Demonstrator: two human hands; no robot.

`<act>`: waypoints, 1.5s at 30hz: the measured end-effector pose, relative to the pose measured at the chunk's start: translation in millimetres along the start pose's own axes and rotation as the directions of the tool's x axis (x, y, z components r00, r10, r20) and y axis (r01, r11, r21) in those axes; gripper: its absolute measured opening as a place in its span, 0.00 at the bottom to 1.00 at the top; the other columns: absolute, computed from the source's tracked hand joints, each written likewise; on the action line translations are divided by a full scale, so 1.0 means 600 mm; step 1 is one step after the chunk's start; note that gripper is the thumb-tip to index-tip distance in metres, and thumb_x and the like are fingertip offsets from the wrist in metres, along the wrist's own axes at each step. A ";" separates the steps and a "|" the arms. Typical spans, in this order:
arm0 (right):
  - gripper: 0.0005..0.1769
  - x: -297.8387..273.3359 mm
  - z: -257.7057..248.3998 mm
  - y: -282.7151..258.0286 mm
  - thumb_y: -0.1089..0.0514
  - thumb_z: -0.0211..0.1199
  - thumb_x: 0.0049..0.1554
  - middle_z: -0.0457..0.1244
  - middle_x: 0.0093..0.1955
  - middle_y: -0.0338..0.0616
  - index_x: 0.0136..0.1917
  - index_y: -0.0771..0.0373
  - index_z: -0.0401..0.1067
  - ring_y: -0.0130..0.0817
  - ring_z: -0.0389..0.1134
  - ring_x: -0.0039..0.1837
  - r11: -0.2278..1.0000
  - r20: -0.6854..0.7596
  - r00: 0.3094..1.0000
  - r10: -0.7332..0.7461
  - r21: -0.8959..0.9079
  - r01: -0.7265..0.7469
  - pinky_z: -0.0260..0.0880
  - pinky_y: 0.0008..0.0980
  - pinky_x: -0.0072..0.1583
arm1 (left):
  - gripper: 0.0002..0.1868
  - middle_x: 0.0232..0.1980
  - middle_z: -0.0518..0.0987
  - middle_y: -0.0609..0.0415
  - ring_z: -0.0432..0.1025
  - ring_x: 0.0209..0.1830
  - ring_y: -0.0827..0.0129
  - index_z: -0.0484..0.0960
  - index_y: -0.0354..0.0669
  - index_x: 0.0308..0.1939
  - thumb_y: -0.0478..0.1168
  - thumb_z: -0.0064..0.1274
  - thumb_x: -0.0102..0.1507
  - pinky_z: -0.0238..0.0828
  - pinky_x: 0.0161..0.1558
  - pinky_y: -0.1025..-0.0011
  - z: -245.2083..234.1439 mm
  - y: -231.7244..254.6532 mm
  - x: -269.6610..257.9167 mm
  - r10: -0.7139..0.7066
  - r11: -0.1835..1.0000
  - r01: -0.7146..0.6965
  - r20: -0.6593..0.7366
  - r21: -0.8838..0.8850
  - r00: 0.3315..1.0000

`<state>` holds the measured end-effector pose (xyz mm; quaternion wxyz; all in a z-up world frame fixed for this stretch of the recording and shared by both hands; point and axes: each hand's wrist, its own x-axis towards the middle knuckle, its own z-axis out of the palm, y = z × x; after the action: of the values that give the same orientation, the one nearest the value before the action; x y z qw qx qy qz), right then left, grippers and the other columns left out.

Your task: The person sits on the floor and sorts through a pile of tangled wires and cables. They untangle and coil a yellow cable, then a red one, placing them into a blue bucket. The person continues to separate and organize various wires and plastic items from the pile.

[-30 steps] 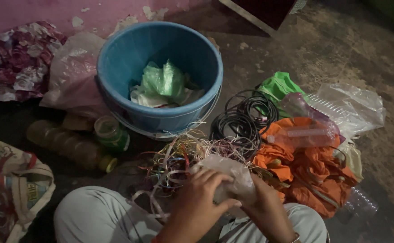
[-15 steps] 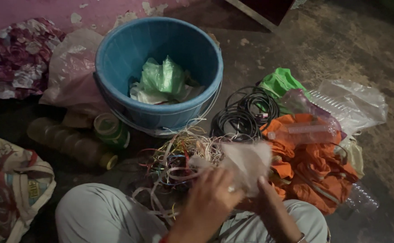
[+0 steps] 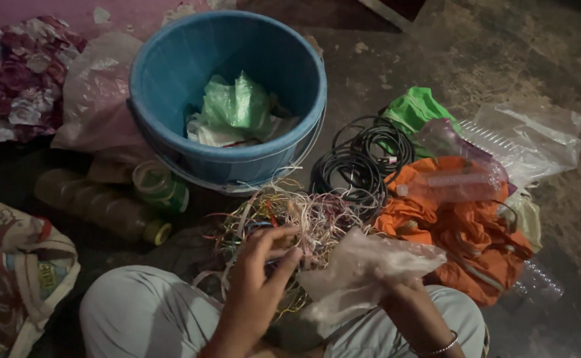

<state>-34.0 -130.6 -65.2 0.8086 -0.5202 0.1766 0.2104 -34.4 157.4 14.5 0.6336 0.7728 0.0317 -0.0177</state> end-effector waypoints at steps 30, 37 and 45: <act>0.35 0.163 -0.219 0.273 0.48 0.67 0.59 0.67 0.63 0.55 0.71 0.69 0.62 0.40 0.73 0.61 0.906 0.520 0.840 0.154 -0.413 0.089 0.77 0.39 0.61 | 0.20 0.45 0.84 0.55 0.76 0.38 0.78 0.80 0.38 0.59 0.45 0.54 0.67 0.74 0.40 0.75 0.030 -0.072 0.013 -0.082 0.943 0.207 0.422 -0.259 0.903; 0.23 0.104 -0.076 0.127 0.54 0.67 0.53 0.70 0.49 0.48 0.58 0.66 0.70 0.35 0.72 0.48 0.944 0.292 0.950 0.109 -0.330 -0.007 0.77 0.37 0.53 | 0.19 0.33 0.87 0.54 0.79 0.30 0.73 0.82 0.40 0.58 0.44 0.53 0.66 0.74 0.34 0.72 -0.053 -0.055 0.032 -0.175 0.978 0.159 0.114 0.134 0.978; 0.23 0.040 0.059 0.059 0.62 0.64 0.51 0.71 0.53 0.40 0.61 0.58 0.70 0.30 0.73 0.51 0.926 -0.160 0.930 0.331 -0.133 -0.353 0.75 0.30 0.51 | 0.27 0.42 0.86 0.55 0.81 0.41 0.73 0.79 0.42 0.58 0.40 0.65 0.55 0.77 0.45 0.72 -0.052 -0.063 0.022 -0.239 0.971 0.231 0.214 0.060 0.947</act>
<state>-29.5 -81.2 -90.5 0.7013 -0.5575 0.3014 0.3263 -24.4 195.6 -17.1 0.6132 0.7676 0.0530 -0.1787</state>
